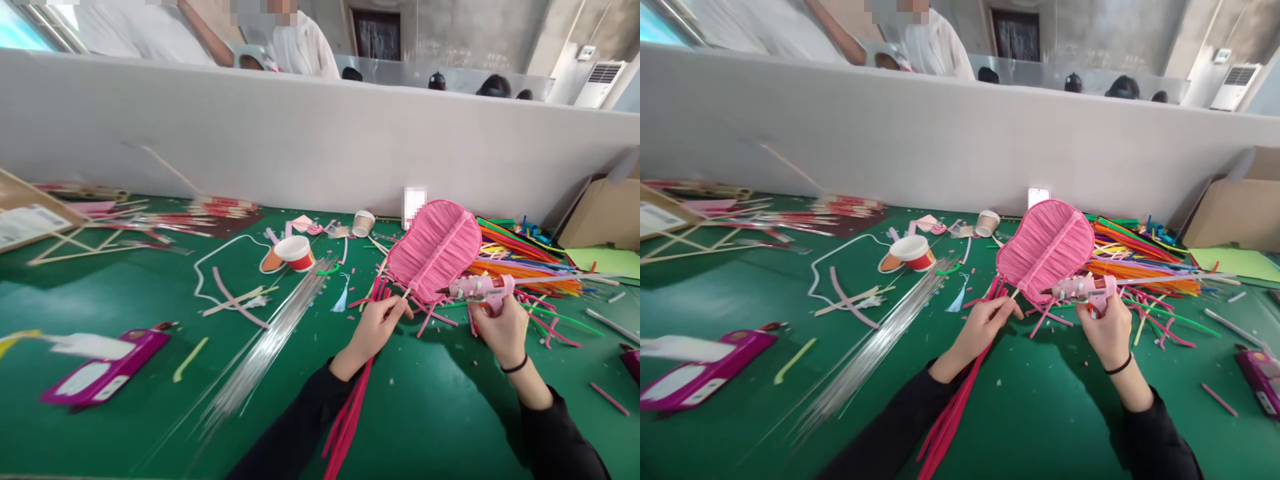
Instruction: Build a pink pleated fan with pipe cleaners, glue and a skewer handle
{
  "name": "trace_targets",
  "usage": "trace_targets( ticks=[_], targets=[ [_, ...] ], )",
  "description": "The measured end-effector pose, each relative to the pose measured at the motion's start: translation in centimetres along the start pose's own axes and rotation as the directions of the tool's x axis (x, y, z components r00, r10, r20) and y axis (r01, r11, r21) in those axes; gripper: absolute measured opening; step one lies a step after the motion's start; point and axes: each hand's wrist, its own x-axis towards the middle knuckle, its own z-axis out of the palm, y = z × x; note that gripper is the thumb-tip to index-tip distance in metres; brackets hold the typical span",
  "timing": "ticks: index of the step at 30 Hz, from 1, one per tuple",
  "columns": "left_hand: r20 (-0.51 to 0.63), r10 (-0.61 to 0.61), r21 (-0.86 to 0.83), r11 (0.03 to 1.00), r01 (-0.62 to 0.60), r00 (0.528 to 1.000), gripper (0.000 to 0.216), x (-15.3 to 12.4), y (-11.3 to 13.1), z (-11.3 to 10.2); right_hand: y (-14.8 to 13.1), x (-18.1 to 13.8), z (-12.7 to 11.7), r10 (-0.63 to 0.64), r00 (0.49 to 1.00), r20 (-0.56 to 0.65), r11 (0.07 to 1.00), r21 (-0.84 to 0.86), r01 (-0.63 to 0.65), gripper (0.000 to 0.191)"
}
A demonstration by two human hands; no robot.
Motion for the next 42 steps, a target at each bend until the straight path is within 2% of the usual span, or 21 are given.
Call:
trace_targets(
  ticks=[6, 12, 16, 21, 30, 42],
  targets=[
    [0.078, -0.005, 0.037, 0.999, 0.002, 0.997, 0.044, -0.5, 0.1, 1.3, 0.9, -0.6, 0.1, -0.091, 0.995, 0.051, 0.992, -0.084, 0.095, 0.033],
    [0.099, -0.014, 0.073, 0.997, 0.007, 0.995, 0.042, -0.8, 0.0, 1.5, 0.9, -1.0, 0.5, -0.188, 0.976, 0.108, 0.976, -0.089, 0.198, 0.018],
    [0.105, -0.007, 0.046, 0.999, 0.002, 0.994, 0.04, -0.9, 0.1, 1.5, 0.8, -1.2, 0.6, -0.195, 0.975, 0.107, 0.974, -0.099, 0.206, 0.011],
    [0.103, 0.003, 0.027, 1.0, -0.006, 0.995, 0.039, -0.9, 0.4, 1.6, 0.6, -1.0, 0.5, -0.216, 0.974, 0.07, 0.968, -0.118, 0.224, 0.015],
    [0.105, -0.013, 0.0, 1.0, 0.013, 0.994, 0.039, -0.8, 0.7, 1.6, 0.9, -0.9, 0.4, -0.227, 0.969, 0.092, 0.964, -0.117, 0.237, 0.014],
    [0.112, 0.015, 0.069, 0.997, -0.023, 0.994, 0.036, -0.9, 0.2, 1.7, 1.6, -1.0, 0.7, -0.277, 0.959, 0.066, 0.952, -0.112, 0.283, 0.014]
  ],
)
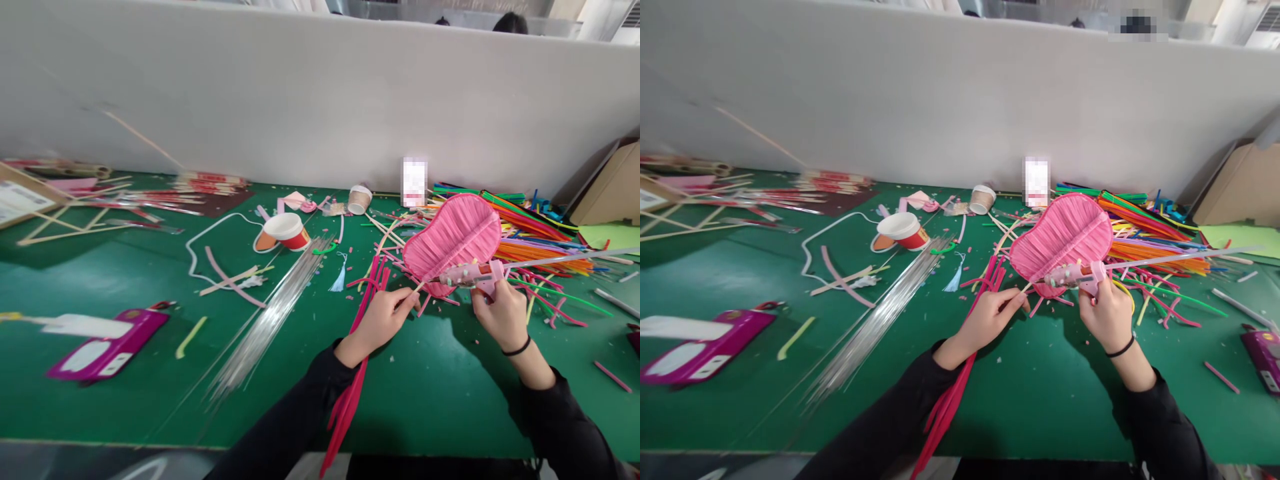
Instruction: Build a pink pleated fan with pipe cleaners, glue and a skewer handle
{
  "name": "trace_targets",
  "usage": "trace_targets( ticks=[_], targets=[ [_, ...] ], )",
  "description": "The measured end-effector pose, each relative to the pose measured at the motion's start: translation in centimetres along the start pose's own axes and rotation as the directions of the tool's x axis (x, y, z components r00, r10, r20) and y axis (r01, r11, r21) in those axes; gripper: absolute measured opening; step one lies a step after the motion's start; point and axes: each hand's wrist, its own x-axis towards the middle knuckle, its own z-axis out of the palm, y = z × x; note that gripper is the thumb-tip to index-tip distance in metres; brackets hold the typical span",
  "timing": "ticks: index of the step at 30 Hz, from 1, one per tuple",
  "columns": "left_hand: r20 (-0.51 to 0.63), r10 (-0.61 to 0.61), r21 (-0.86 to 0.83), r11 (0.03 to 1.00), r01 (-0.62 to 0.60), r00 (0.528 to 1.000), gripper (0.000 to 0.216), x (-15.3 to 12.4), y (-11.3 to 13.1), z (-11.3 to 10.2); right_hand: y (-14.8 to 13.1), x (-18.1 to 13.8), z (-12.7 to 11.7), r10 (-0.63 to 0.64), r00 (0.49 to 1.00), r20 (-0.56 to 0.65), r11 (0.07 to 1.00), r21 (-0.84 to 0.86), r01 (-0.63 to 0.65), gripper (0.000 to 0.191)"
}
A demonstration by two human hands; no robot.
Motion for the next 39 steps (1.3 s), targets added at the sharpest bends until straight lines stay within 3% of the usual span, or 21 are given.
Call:
trace_targets(
  ticks=[22, 29, 39],
  targets=[
    [0.032, 0.008, 0.027, 1.0, -0.009, 0.999, 0.04, -0.1, 0.2, -0.1, 1.7, 0.5, -0.2, -0.013, 0.995, -0.102, 0.997, -0.073, 0.006, 0.015],
    [0.051, 0.004, 0.028, 1.0, -0.005, 0.999, 0.04, -0.1, 0.2, -0.1, 2.0, 0.8, -0.6, -0.009, 0.994, -0.105, 0.995, -0.103, -0.002, 0.026],
    [0.057, -0.008, 0.038, 0.999, 0.006, 0.998, 0.042, -0.1, 0.2, 0.0, 2.5, 1.0, -0.8, 0.022, 0.992, -0.121, 0.995, -0.098, -0.034, 0.019]
  ],
)
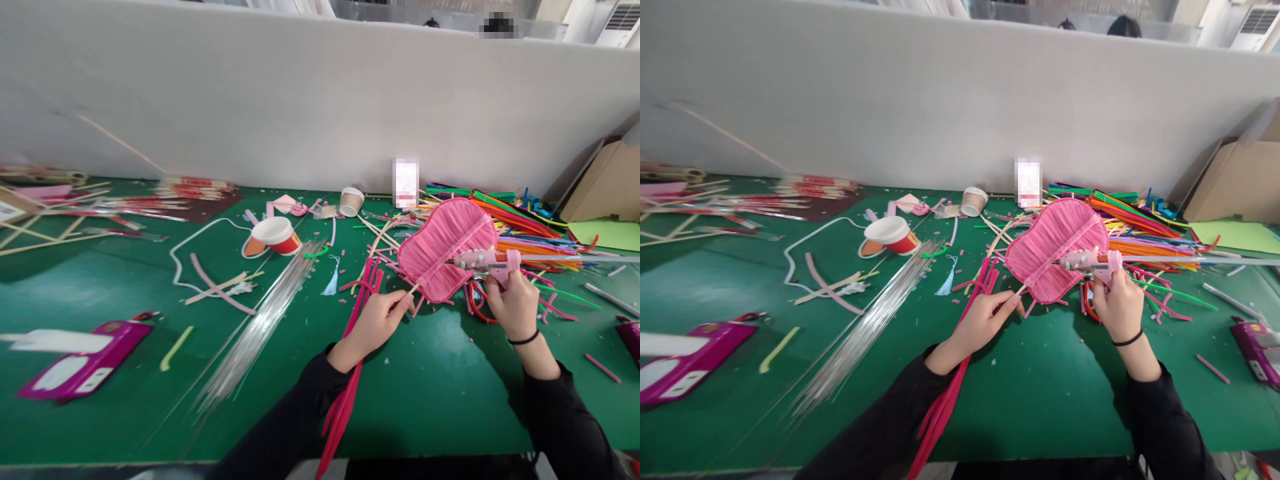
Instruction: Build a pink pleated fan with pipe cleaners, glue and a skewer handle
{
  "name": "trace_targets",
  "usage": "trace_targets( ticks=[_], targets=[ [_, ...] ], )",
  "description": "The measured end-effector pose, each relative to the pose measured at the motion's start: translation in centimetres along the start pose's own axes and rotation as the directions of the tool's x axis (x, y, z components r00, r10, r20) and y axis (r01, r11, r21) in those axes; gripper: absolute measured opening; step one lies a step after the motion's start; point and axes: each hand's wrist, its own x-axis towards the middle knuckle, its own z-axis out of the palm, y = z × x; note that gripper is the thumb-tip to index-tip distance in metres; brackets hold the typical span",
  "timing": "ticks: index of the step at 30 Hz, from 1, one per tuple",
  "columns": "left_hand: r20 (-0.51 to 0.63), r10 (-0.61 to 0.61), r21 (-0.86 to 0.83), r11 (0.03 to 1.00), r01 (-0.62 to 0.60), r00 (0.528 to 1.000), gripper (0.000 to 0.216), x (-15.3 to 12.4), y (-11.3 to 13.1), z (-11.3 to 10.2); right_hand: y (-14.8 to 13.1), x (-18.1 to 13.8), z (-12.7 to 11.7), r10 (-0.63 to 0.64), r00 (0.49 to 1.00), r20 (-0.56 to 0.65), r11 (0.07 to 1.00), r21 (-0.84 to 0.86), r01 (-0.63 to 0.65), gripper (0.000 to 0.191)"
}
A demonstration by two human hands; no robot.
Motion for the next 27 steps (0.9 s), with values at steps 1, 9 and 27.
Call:
trace_targets(
  ticks=[1, 9, 27],
  targets=[
    [0.0, -0.003, 0.001, 1.0, 0.003, 1.0, 0.042, 0.0, 0.0, 0.0, 0.0, 0.0, 0.0, 0.001, 1.0, -0.006, 1.0, -0.002, -0.001, 0.019],
    [0.02, -0.026, 0.036, 0.999, 0.025, 0.999, 0.044, 0.0, -0.3, -0.1, 0.3, 0.3, -0.1, 0.048, 0.999, -0.003, 0.997, -0.052, -0.048, 0.029],
    [0.037, -0.037, 0.032, 0.999, 0.036, 0.999, 0.044, 0.0, -0.2, -0.2, 1.6, 0.6, -0.2, 0.067, 0.997, -0.024, 0.996, -0.06, -0.068, 0.037]
  ],
)
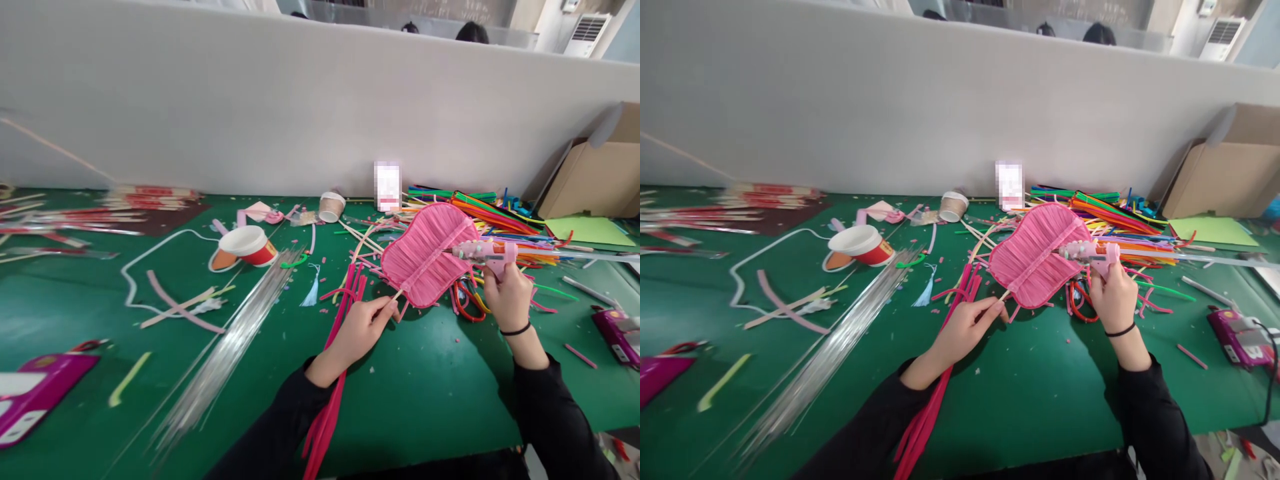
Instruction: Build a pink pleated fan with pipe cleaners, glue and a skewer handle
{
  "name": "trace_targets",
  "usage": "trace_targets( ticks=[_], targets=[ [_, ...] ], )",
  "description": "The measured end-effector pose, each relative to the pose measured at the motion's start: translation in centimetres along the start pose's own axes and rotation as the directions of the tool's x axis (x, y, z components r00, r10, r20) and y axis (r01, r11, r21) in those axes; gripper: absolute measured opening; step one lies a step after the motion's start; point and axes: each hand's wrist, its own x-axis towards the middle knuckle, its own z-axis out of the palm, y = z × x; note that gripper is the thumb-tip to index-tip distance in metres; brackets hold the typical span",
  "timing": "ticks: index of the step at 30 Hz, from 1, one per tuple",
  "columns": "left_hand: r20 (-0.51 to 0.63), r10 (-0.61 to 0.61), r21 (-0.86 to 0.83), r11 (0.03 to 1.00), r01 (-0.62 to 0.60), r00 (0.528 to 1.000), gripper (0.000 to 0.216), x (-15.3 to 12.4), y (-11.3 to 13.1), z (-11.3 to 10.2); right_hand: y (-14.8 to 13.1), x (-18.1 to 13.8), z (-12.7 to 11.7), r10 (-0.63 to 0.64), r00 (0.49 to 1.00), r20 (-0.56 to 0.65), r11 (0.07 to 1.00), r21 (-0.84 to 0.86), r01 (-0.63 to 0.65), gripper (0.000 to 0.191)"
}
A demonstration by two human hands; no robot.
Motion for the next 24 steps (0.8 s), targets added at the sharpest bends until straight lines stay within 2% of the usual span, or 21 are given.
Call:
trace_targets(
  ticks=[4, 11, 19, 24],
  targets=[
    [0.008, -0.01, 0.005, 1.0, 0.009, 1.0, 0.045, 0.0, -0.2, 0.1, 0.2, 0.2, -0.1, 0.049, 0.999, -0.014, 0.999, -0.008, -0.049, 0.037],
    [0.013, -0.021, 0.036, 0.999, 0.021, 1.0, 0.046, 0.0, -0.1, 0.1, 0.6, 0.4, -0.1, 0.052, 0.998, -0.041, 0.999, -0.013, -0.053, 0.028],
    [0.001, 0.017, 0.006, 1.0, -0.017, 1.0, 0.042, -0.1, 0.4, 0.1, 0.9, 0.6, -0.2, 0.089, 0.994, -0.064, 0.996, -0.02, -0.09, 0.032],
    [0.003, -0.001, -0.01, 1.0, 0.001, 1.0, 0.042, -0.1, 0.4, 0.1, 0.7, 1.2, -0.4, 0.165, 0.975, -0.15, 0.986, -0.008, -0.168, 0.028]
  ],
)
